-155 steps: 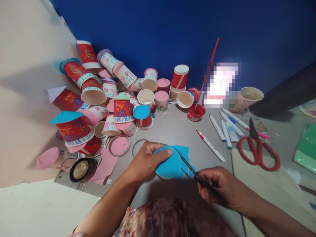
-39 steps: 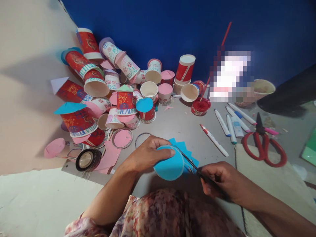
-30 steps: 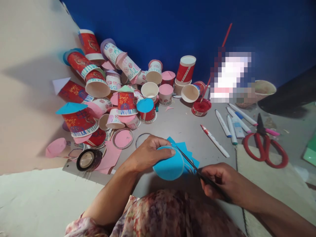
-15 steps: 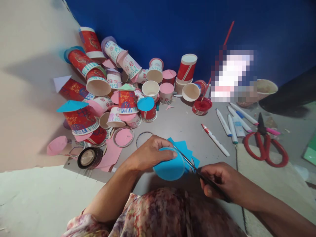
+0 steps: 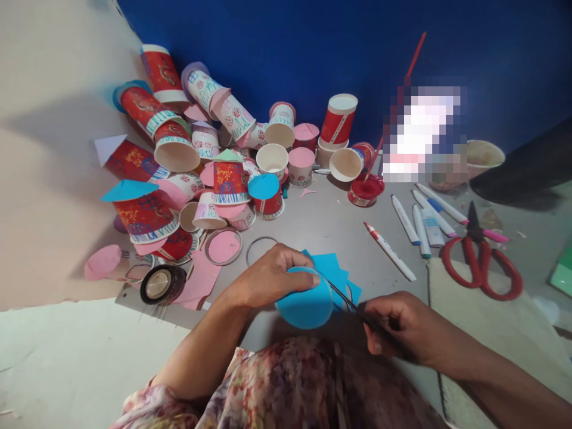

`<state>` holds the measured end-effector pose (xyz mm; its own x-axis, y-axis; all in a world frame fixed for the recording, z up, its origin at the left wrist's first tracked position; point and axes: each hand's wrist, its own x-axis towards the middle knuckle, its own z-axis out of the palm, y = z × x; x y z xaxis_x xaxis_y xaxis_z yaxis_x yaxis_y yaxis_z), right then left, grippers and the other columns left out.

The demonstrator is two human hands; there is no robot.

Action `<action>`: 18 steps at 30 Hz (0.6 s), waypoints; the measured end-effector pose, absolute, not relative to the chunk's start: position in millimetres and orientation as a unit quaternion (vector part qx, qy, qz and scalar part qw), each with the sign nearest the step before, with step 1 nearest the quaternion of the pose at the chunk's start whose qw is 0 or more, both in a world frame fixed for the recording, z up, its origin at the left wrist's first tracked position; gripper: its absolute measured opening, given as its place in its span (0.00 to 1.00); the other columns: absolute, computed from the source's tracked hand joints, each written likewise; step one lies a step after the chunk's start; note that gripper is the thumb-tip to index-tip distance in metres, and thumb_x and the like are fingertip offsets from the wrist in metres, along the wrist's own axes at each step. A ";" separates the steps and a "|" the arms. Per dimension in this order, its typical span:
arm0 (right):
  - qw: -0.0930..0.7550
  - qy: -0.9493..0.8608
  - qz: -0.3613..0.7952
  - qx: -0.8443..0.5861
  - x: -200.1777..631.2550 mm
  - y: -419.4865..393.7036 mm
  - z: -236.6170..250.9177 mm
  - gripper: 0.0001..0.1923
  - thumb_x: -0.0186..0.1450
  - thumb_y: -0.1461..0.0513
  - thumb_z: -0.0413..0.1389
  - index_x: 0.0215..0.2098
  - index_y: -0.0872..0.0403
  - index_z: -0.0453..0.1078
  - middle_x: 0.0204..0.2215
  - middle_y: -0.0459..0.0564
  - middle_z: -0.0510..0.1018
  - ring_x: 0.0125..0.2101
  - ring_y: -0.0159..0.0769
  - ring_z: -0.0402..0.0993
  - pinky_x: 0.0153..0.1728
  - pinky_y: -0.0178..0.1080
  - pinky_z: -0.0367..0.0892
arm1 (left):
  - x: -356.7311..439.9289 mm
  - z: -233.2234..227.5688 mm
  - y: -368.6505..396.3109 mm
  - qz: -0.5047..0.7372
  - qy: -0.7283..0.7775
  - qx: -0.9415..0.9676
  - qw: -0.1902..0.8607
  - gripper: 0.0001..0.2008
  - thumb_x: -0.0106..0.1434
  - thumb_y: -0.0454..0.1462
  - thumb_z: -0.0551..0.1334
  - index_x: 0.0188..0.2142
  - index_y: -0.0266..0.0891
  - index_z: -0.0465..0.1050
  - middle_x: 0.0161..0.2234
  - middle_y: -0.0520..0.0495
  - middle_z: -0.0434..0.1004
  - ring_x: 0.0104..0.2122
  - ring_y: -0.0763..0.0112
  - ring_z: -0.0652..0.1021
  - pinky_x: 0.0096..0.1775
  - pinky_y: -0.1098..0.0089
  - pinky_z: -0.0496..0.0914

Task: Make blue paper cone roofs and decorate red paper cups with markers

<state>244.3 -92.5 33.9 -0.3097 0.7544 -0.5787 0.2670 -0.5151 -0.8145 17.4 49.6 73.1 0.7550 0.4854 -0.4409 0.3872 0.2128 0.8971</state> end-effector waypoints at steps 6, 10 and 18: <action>0.245 -0.400 0.674 -0.571 243.6 -93.3 27.4 0.19 0.58 0.52 0.64 0.19 0.54 0.65 0.17 0.42 0.68 0.21 0.29 0.64 0.23 0.32 0.56 | 17.1 72.2 50.0 0.043 0.342 0.622 0.703 0.13 0.60 0.41 0.66 0.23 0.35 0.72 0.20 0.55 0.67 0.22 0.78 0.65 0.25 0.77 0.63; 0.288 -0.338 0.676 -0.588 241.4 -88.5 37.4 0.25 0.50 0.44 0.69 0.21 0.54 0.69 0.17 0.44 0.70 0.20 0.29 0.63 0.23 0.33 0.59 | 18.1 72.1 49.0 0.072 0.349 0.603 0.713 0.14 0.60 0.41 0.66 0.23 0.35 0.72 0.20 0.55 0.66 0.22 0.79 0.65 0.25 0.78 0.62; 0.264 -0.415 0.672 -0.554 240.1 -91.2 38.0 0.31 0.51 0.35 0.65 0.24 0.54 0.70 0.18 0.44 0.70 0.19 0.29 0.61 0.21 0.33 0.57 | 19.7 70.5 45.6 0.066 0.346 0.580 0.735 0.14 0.58 0.43 0.67 0.26 0.33 0.75 0.22 0.52 0.71 0.23 0.77 0.68 0.26 0.76 0.66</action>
